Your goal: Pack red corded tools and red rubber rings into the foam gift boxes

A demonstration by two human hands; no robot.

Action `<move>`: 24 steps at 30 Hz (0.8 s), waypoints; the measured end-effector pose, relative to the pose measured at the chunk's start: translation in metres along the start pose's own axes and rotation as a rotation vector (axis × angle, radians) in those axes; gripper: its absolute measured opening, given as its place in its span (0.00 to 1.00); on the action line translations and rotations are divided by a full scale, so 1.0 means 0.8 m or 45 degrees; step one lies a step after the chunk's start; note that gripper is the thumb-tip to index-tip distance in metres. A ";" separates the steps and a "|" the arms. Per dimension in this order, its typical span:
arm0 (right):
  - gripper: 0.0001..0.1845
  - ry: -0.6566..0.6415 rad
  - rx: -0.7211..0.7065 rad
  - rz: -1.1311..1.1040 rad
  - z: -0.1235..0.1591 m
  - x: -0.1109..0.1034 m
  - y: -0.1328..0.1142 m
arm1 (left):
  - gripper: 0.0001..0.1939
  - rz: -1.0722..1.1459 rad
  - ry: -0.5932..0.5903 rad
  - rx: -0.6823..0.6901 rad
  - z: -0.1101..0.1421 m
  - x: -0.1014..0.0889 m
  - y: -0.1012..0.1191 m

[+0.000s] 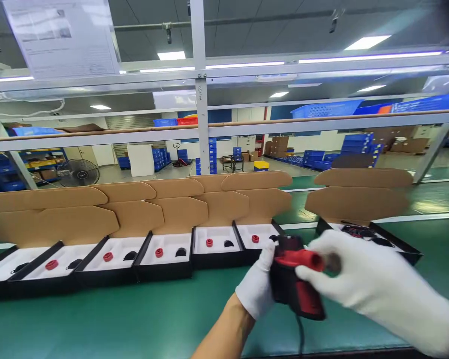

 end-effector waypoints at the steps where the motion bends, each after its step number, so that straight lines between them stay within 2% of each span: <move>1: 0.15 -0.068 -0.039 -0.036 -0.008 0.016 -0.002 | 0.36 0.097 0.102 -0.035 -0.004 -0.012 -0.007; 3: 0.13 -0.165 -0.125 -0.177 -0.017 0.049 -0.011 | 0.31 0.264 0.297 -0.036 -0.005 -0.040 -0.011; 4: 0.20 -0.187 -0.190 -0.263 -0.019 0.062 -0.019 | 0.30 0.328 0.354 -0.032 -0.003 -0.051 -0.011; 6: 0.45 -0.212 -0.340 -0.389 -0.014 0.085 -0.041 | 0.29 0.452 0.407 -0.031 -0.002 -0.064 -0.011; 7: 0.53 -0.222 -0.393 -0.422 -0.010 0.095 -0.051 | 0.28 0.517 0.438 -0.016 -0.001 -0.070 -0.011; 8: 0.55 -0.233 -0.425 -0.443 -0.006 0.105 -0.059 | 0.26 0.577 0.480 0.017 0.000 -0.077 -0.010; 11: 0.43 -0.247 -0.370 -0.524 -0.003 0.129 -0.062 | 0.22 0.659 0.625 0.180 0.006 -0.100 -0.003; 14: 0.45 -0.366 -0.260 -0.791 -0.008 0.151 -0.040 | 0.25 0.507 0.708 0.180 0.016 -0.114 0.005; 15: 0.44 -0.431 -0.164 -0.931 -0.010 0.161 -0.026 | 0.25 0.443 0.729 0.217 0.021 -0.118 0.013; 17: 0.36 -0.617 0.093 -1.197 -0.008 0.189 0.003 | 0.26 0.331 0.747 0.345 0.029 -0.121 0.033; 19: 0.29 -0.900 0.307 -1.449 0.009 0.222 0.007 | 0.26 0.271 0.753 0.428 0.031 -0.120 0.047; 21: 0.26 -1.117 0.377 -1.740 0.026 0.241 -0.012 | 0.27 0.222 0.756 0.355 0.022 -0.118 0.045; 22: 0.24 -1.146 0.383 -1.892 0.030 0.244 -0.022 | 0.28 0.183 0.737 0.302 0.015 -0.116 0.043; 24: 0.19 -1.072 0.418 -2.091 0.027 0.246 -0.027 | 0.30 -0.041 0.686 0.204 0.003 -0.117 0.041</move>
Point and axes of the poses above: each hand's wrist, its own z-axis away from the middle knuckle, its own x-axis out of the palm, y = z × x, the point moved 10 cm from there along -z, towards the middle knuckle, and after that the axes turned 1 degree about -y, right-handed, at the moved point
